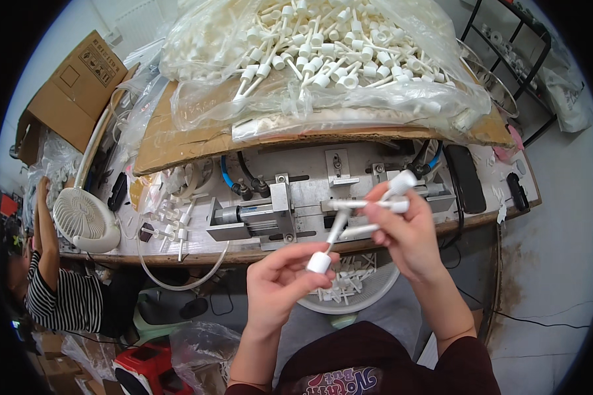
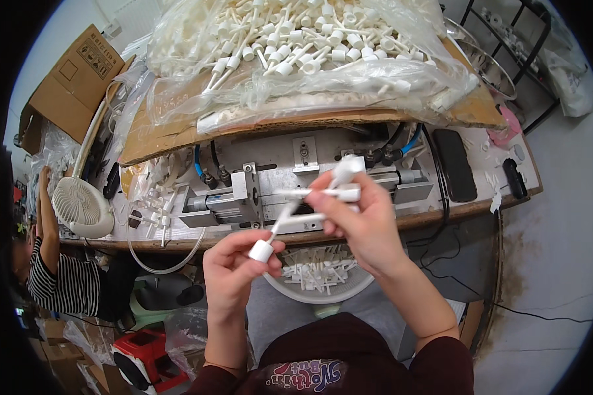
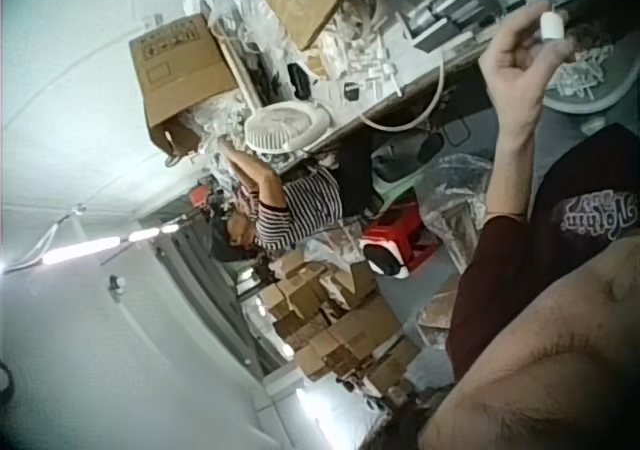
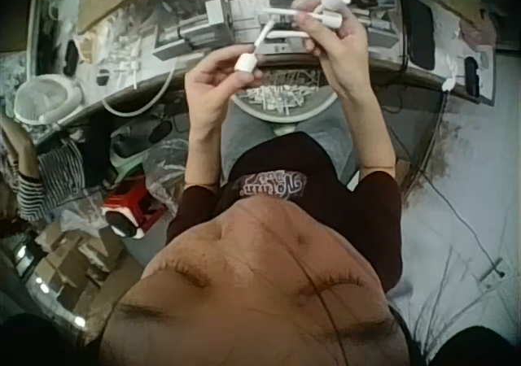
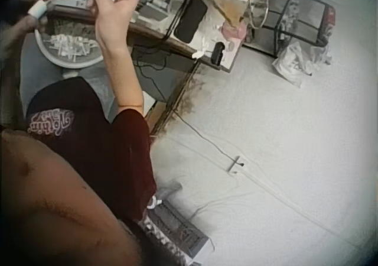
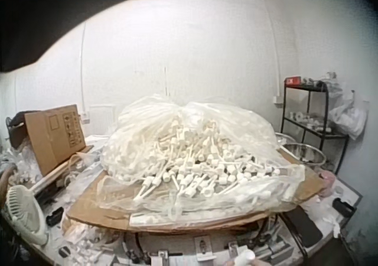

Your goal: Assembling white plastic sprayer pump components and plunger stems using a pneumatic assembly machine on a workbench.

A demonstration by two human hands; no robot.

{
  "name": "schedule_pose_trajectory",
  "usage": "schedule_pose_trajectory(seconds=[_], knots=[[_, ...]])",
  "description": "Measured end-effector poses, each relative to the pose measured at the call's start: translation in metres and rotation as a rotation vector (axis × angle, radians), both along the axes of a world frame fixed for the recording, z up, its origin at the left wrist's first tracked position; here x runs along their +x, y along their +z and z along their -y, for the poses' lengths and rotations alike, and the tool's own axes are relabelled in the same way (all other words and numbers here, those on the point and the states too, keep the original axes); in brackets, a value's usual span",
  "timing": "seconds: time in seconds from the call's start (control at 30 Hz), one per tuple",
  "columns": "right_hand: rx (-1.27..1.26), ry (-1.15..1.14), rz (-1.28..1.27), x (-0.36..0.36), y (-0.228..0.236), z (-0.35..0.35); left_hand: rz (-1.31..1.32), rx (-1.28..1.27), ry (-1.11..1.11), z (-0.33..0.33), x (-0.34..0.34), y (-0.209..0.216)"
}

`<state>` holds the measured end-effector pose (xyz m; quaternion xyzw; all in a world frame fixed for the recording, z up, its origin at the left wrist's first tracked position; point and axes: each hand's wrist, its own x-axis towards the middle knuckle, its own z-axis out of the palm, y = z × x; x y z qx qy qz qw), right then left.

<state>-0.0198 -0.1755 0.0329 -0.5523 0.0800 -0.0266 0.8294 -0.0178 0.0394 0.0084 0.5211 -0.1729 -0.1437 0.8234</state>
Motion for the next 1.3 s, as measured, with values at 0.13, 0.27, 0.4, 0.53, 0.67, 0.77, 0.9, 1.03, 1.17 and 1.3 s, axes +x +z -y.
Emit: schedule_pose_trajectory(seconds=[0.13, 0.27, 0.4, 0.53, 0.67, 0.77, 0.9, 1.03, 1.17, 1.3], knots=[[0.035, -0.258, 0.072, -0.012, -0.013, 0.001, 0.578, 0.615, 0.352, 0.023, -0.003, -0.004], [-0.034, -0.376, 0.146, -0.024, -0.02, -0.002, 0.9, 0.935, 0.397, 0.036, 0.007, -0.022], [-0.148, -0.317, 0.093, -0.039, -0.025, 0.002, 1.037, 1.021, 0.397, 0.039, 0.015, -0.032], [-0.205, -0.356, 0.123, -0.043, -0.027, 0.001, 1.007, 1.102, 0.435, 0.045, 0.021, -0.023], [-0.384, -0.422, 0.215, -0.043, -0.034, 0.004, 0.991, 1.123, 0.415, 0.044, 0.021, -0.017], [-0.722, -0.459, 0.431, -0.045, -0.042, 0.007, 0.99, 1.113, 0.384, 0.043, 0.022, -0.019], [-0.804, -0.476, 0.465, -0.046, -0.043, 0.005, 0.976, 1.097, 0.375, 0.042, 0.022, -0.02], [-1.022, -0.513, 0.566, -0.044, -0.047, 0.005, 0.834, 0.975, 0.304, 0.04, 0.017, -0.015], [-1.188, -0.419, 0.703, -0.045, -0.053, -0.004, 0.656, 0.588, 0.2, 0.048, -0.005, 0.01], [-1.125, -0.355, 0.754, -0.041, -0.058, -0.014, 0.736, 0.623, 0.214, 0.048, -0.013, 0.012]])
